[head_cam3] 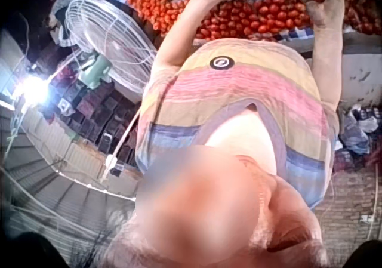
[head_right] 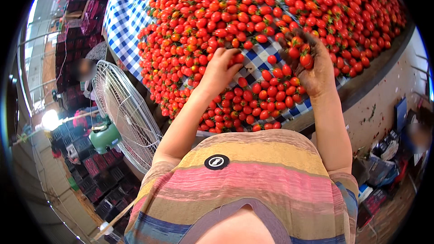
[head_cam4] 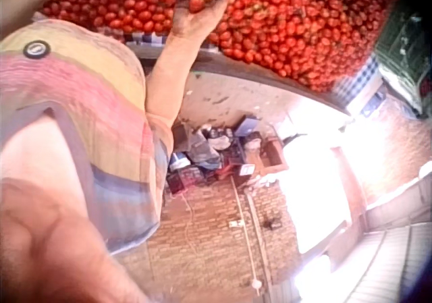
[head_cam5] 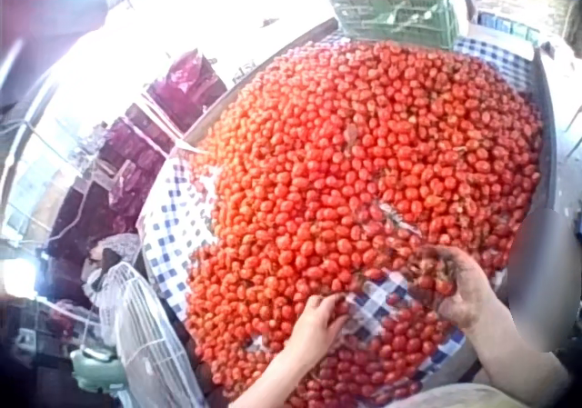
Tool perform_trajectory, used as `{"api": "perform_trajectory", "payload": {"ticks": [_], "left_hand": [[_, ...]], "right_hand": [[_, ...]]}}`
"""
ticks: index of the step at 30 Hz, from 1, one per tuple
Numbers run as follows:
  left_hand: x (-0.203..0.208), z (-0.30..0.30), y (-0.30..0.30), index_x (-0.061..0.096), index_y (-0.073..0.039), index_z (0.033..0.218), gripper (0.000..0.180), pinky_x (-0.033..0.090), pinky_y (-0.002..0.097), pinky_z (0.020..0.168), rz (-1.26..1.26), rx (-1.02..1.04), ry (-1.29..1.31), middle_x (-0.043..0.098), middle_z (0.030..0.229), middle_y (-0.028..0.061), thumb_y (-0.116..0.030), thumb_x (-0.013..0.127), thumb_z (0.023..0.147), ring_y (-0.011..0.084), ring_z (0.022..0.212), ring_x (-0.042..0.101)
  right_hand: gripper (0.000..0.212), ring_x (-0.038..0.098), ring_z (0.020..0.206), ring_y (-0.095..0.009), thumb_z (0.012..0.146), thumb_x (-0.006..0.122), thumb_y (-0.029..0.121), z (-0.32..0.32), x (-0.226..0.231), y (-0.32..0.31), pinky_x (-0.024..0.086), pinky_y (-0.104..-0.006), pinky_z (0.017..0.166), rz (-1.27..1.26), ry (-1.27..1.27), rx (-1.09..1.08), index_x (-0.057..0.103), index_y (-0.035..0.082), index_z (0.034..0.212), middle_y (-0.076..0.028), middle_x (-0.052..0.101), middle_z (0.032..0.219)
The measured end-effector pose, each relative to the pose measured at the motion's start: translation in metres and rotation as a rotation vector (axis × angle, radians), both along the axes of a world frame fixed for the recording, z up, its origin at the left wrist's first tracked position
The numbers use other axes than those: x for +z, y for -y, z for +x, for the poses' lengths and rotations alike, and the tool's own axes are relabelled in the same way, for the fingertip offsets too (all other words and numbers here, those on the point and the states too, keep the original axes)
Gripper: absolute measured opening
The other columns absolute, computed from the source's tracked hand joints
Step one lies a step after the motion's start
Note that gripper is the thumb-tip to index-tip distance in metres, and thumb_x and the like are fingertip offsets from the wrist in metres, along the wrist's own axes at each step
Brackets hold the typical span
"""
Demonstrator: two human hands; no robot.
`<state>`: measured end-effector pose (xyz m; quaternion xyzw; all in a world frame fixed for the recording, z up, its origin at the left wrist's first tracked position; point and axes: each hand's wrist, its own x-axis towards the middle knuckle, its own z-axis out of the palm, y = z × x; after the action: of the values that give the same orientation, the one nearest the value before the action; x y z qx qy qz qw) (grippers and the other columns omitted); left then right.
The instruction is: The person is sorting a large pile of strawberries on a checkered table by hand, gathering some fruit into their hands while moving others across the surface.
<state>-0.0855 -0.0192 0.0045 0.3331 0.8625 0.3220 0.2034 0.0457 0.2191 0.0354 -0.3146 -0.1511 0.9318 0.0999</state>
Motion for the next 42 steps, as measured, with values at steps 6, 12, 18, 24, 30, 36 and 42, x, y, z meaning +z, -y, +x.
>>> {"api": "perform_trajectory", "payload": {"ticks": [6,12,18,24,30,36,42], "left_hand": [[0.093,0.016,-0.029,0.064,-0.003,0.123,0.042,0.052,0.0339,0.091,0.261,-0.184,0.0,0.063,0.117,0.0127,-0.013,0.079,0.085,0.0261,0.106,0.064],[0.103,-0.011,-0.041,0.067,-0.002,0.121,0.039,0.051,0.0345,0.094,0.361,-0.273,0.169,0.069,0.115,0.0118,-0.018,0.078,0.087,0.023,0.106,0.066],[0.114,-0.027,-0.088,0.064,0.002,0.126,0.043,0.051,0.0305,0.093,0.469,-0.271,0.419,0.07,0.114,0.0083,-0.029,0.07,0.096,0.0144,0.105,0.064],[0.047,-0.034,-0.149,0.051,-0.006,0.137,0.057,0.053,0.047,0.094,0.12,-0.2,-0.54,0.057,0.13,0.0199,-0.023,0.071,0.087,0.0382,0.117,0.058],[-0.011,0.018,-0.172,0.06,-0.015,0.119,0.042,0.054,0.048,0.079,0.095,-0.259,-0.559,0.055,0.123,0.013,-0.033,0.073,0.084,0.0361,0.112,0.055],[-0.023,0.024,-0.122,0.062,-0.017,0.112,0.036,0.057,0.044,0.076,0.047,-0.27,-0.44,0.052,0.123,0.016,-0.027,0.077,0.08,0.0369,0.107,0.056],[-0.025,0.003,-0.053,0.062,-0.009,0.119,0.041,0.057,0.0424,0.078,0.092,-0.129,-0.194,0.05,0.126,0.0191,-0.023,0.079,0.083,0.0341,0.098,0.063]], "right_hand": [[0.049,0.065,0.105,-0.026,0.097,0.057,0.047,-0.007,0.003,0.062,0.059,-0.0464,0.087,-0.148,0.057,0.299,0.057,0.01,0.129,-0.01,0.062,0.127],[0.049,0.064,0.114,-0.027,0.098,0.057,0.046,0.003,0.003,0.053,0.057,-0.0544,0.091,-0.198,-0.03,0.255,0.056,0.013,0.134,-0.01,0.061,0.131],[0.039,0.061,0.116,-0.027,0.098,0.057,0.044,0.018,0.001,0.045,0.059,-0.0437,0.082,-0.011,-0.039,-0.073,0.06,0.017,0.126,-0.01,0.061,0.129],[0.035,0.056,0.109,-0.026,0.097,0.06,0.042,0.13,0.024,-0.005,0.056,-0.0351,0.059,-0.092,-0.327,-0.166,0.061,0.015,0.119,-0.01,0.059,0.118],[0.048,0.051,0.127,-0.03,0.1,0.057,0.039,0.234,0.006,-0.031,0.055,-0.0447,0.09,0.257,0.341,-0.395,0.053,0.01,0.138,-0.012,0.051,0.141],[0.048,0.054,0.129,-0.026,0.102,0.054,0.021,0.234,-0.004,-0.039,0.044,-0.0378,0.107,1.281,0.973,-0.078,0.047,-0.001,0.144,-0.014,0.051,0.145],[0.029,0.062,0.112,-0.018,0.103,0.054,0.01,0.103,0.044,-0.014,0.049,-0.0329,0.099,1.383,0.432,-0.131,0.06,-0.003,0.128,-0.011,0.065,0.124]]}}
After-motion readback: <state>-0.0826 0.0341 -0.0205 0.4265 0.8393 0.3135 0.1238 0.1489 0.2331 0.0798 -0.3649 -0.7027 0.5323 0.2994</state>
